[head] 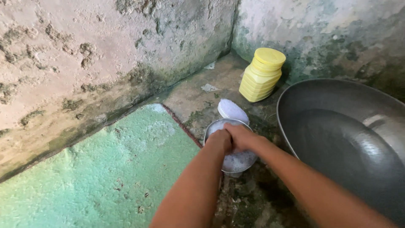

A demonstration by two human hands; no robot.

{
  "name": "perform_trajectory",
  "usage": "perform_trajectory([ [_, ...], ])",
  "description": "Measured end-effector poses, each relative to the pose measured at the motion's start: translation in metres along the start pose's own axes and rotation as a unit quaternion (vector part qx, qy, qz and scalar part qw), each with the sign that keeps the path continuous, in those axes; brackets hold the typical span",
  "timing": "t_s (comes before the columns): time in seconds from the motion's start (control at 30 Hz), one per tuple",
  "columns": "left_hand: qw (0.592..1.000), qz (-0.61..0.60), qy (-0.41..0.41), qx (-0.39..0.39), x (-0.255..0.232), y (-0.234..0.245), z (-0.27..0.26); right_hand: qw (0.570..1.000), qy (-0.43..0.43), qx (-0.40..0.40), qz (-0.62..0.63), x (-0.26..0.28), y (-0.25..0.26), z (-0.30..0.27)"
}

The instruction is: Applying cleaning powder and scrubbing a bath mat on a floor.

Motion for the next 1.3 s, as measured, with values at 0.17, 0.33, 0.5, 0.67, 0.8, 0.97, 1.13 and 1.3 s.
perform_trajectory([
  [0.17, 0.994, -0.081, 0.066, 0.029, -0.013, 0.065, -0.063, 0.875, -0.303, 0.185, 0.329, -0.016, -0.009, -0.034],
  [0.33, 0.995, -0.005, 0.055, 0.082, -0.020, 0.055, -0.070, 0.883, -0.305, 0.208, 0.289, -0.018, 0.002, -0.033],
  [0.5, 0.993, -0.108, 0.034, -0.038, -0.042, 0.086, -0.097, 0.886, -0.346, 0.132, 0.279, -0.015, 0.010, -0.032],
  [0.67, 0.998, -0.041, 0.037, -0.039, -0.027, 0.056, -0.066, 0.974, -0.198, 0.041, 0.098, -0.047, -0.005, -0.002],
  [0.8, 0.997, -0.052, 0.024, -0.043, -0.031, 0.072, -0.065, 0.890, -0.327, 0.038, 0.315, -0.022, 0.015, -0.027],
  [0.97, 0.994, -0.105, -0.015, 0.014, -0.018, 0.059, -0.006, 0.804, -0.360, 0.128, 0.456, -0.030, 0.003, -0.032],
  [1.13, 0.946, -0.319, 0.059, 0.005, -0.009, 0.083, -0.012, 0.636, -0.396, 0.102, 0.654, -0.008, 0.008, -0.033],
  [1.3, 0.840, -0.531, 0.111, 0.019, -0.019, 0.119, -0.055, 0.528, -0.318, 0.037, 0.786, 0.041, 0.048, -0.021],
])
Point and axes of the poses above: each hand's wrist, its own z-axis towards the middle knuckle, its own y-axis out of the back of the hand, x = y × z, the point moved 10 cm from there along z, towards the middle knuckle, and after that the axes turned 2 degrees about -z, right-handed, at the moved point
